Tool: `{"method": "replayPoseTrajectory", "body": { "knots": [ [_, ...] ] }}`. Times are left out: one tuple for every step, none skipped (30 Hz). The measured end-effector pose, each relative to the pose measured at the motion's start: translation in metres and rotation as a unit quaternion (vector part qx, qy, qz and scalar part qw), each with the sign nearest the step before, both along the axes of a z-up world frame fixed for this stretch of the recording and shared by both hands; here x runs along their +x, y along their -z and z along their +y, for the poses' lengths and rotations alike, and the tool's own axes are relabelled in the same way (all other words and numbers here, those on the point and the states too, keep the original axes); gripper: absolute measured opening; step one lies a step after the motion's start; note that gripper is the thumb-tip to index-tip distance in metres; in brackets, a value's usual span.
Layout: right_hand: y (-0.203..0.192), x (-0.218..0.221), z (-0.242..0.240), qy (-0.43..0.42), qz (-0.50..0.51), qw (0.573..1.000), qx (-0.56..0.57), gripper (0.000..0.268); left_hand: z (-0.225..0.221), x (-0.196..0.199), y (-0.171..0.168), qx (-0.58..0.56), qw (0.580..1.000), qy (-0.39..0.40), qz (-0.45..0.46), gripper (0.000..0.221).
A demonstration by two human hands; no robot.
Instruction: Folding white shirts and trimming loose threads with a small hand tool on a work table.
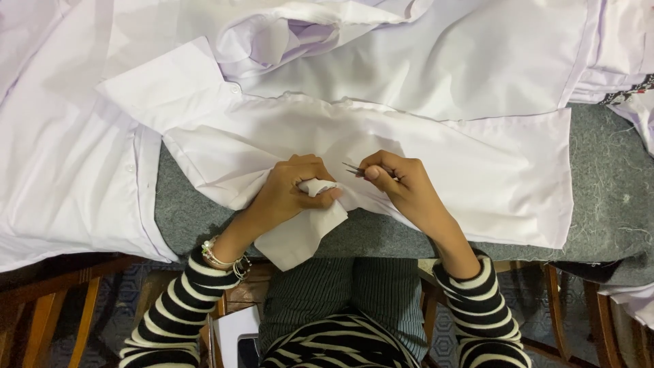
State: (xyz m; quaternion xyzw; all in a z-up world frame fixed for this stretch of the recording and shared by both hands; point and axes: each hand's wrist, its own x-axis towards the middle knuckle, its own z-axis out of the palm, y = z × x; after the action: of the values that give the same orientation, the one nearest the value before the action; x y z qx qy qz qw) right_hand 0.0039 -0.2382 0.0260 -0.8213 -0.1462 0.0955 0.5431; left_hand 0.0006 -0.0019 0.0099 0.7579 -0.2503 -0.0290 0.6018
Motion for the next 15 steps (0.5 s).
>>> {"method": "replayPoseTrajectory", "body": {
  "knots": [
    [-0.002,-0.001,0.002,0.000,0.000,1.000,0.000,0.022,0.000,0.000,0.003,0.000,1.000,0.000,0.000,0.015],
    [-0.005,-0.003,0.003,-0.020,-0.004,1.000,0.005,0.031,0.000,0.000,0.006,-0.008,1.000,0.004,-0.004,0.012],
    [-0.007,-0.004,0.004,-0.040,-0.008,0.999,0.010,0.049,0.000,0.000,0.009,-0.015,1.000,0.008,-0.008,0.010],
    [-0.011,-0.006,0.009,-0.040,-0.007,0.999,0.010,0.049,0.000,0.000,0.007,-0.015,1.000,0.008,-0.008,0.010],
    [-0.014,-0.008,0.013,-0.040,-0.049,0.998,-0.014,0.041,0.000,0.000,0.006,-0.008,1.000,0.004,-0.017,0.010],
    [-0.018,-0.010,0.017,-0.041,-0.091,0.994,-0.038,0.035,0.000,0.000,0.004,-0.001,1.000,0.001,-0.025,0.010],
    [-0.019,-0.011,0.019,-0.041,-0.091,0.994,-0.038,0.035,0.000,-0.001,0.001,-0.001,1.000,0.001,-0.025,0.010],
    [-0.021,-0.012,0.020,-0.042,-0.103,0.993,-0.037,0.025,0.000,-0.002,-0.001,-0.005,1.000,0.001,-0.031,0.009],
    [-0.023,-0.014,0.022,-0.044,-0.116,0.992,-0.036,0.016,0.000,-0.003,-0.004,-0.009,0.999,0.001,-0.036,0.008],
    [-0.020,-0.014,0.020,-0.045,-0.116,0.992,-0.036,0.016,0.000,-0.003,-0.001,-0.009,0.999,0.001,-0.036,0.008],
    [-0.017,-0.015,0.018,-0.043,-0.132,0.989,-0.047,0.014,-0.001,-0.002,0.002,-0.015,0.999,0.000,-0.035,0.008],
    [-0.014,-0.015,0.016,-0.041,-0.148,0.986,-0.058,0.013,-0.001,-0.001,0.005,-0.021,0.999,0.001,-0.034,0.007],
    [-0.016,-0.015,0.017,-0.041,-0.148,0.986,-0.059,0.013,-0.001,-0.001,0.006,-0.022,0.999,0.000,-0.034,0.007],
    [-0.018,-0.015,0.018,-0.046,-0.171,0.982,-0.063,0.015,0.000,-0.001,0.007,-0.012,0.999,0.001,-0.033,0.007],
    [-0.020,-0.015,0.019,-0.050,-0.194,0.977,-0.068,0.017,0.001,-0.001,0.008,-0.003,0.999,0.001,-0.032,0.008]
  ]
}}
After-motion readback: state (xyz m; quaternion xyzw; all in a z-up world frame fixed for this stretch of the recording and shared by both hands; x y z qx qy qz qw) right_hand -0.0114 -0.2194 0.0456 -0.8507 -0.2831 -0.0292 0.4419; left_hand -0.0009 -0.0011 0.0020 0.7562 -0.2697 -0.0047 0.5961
